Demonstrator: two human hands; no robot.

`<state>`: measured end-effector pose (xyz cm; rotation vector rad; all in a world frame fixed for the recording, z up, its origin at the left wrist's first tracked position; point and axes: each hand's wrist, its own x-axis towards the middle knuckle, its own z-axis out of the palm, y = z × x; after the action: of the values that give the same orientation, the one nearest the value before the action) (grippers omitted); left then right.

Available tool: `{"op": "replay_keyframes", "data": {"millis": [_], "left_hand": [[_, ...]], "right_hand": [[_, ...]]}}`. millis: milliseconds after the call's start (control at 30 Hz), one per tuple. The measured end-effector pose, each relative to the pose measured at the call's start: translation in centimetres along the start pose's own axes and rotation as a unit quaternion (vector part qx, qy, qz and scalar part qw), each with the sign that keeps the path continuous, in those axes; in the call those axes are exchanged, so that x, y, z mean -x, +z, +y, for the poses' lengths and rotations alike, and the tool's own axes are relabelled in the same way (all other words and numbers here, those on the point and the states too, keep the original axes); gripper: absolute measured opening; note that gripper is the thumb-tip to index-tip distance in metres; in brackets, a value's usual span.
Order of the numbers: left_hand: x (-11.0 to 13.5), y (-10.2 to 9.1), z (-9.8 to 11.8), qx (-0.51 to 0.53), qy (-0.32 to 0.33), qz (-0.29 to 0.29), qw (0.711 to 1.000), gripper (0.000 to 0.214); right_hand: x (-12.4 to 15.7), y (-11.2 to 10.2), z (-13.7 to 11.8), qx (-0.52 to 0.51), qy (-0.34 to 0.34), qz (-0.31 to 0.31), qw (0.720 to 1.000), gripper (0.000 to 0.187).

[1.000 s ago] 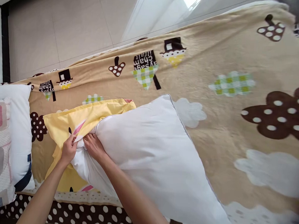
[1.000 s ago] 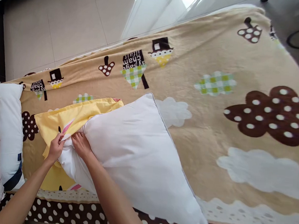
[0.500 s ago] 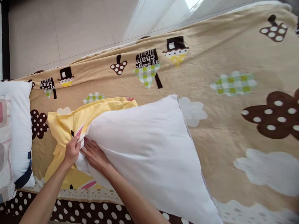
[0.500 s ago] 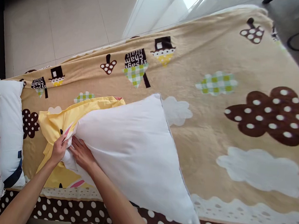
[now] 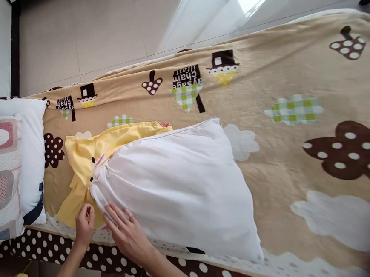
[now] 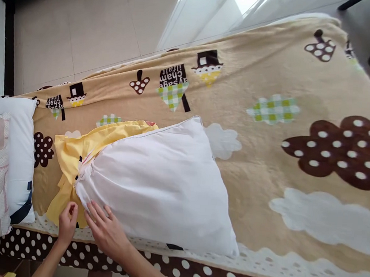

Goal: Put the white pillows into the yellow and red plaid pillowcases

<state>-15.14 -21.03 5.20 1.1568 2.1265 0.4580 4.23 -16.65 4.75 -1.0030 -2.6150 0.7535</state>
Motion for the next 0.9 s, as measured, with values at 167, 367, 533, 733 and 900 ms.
{"op": "replay_keyframes", "data": {"millis": [167,367,533,733,900], "left_hand": [[-0.5,4.0,-2.2,0.075,-0.15,0.014,0.986,0.02],[-3.1,7.0,-1.2,0.17,-0.161,0.018,0.972,0.024],[-3.1,6.5,0.0,0.216,-0.157,0.025,0.963,0.033],[-0.6,4.5,2.5,0.265,-0.122,-0.015,0.956,0.046],[2.8,4.0,4.5,0.338,-0.102,-0.02,0.935,0.045]], "right_hand": [[-0.7,2.3,2.6,0.033,0.042,-0.061,0.997,0.074],[-4.6,2.3,5.3,-0.025,0.011,-0.114,0.993,0.065],[-7.6,1.0,5.6,-0.117,0.07,-0.15,0.979,0.06],[-11.4,1.3,5.3,-0.17,0.141,-0.174,0.96,0.041],[-9.6,2.3,3.5,-0.275,0.074,-0.317,0.905,0.007]]}}
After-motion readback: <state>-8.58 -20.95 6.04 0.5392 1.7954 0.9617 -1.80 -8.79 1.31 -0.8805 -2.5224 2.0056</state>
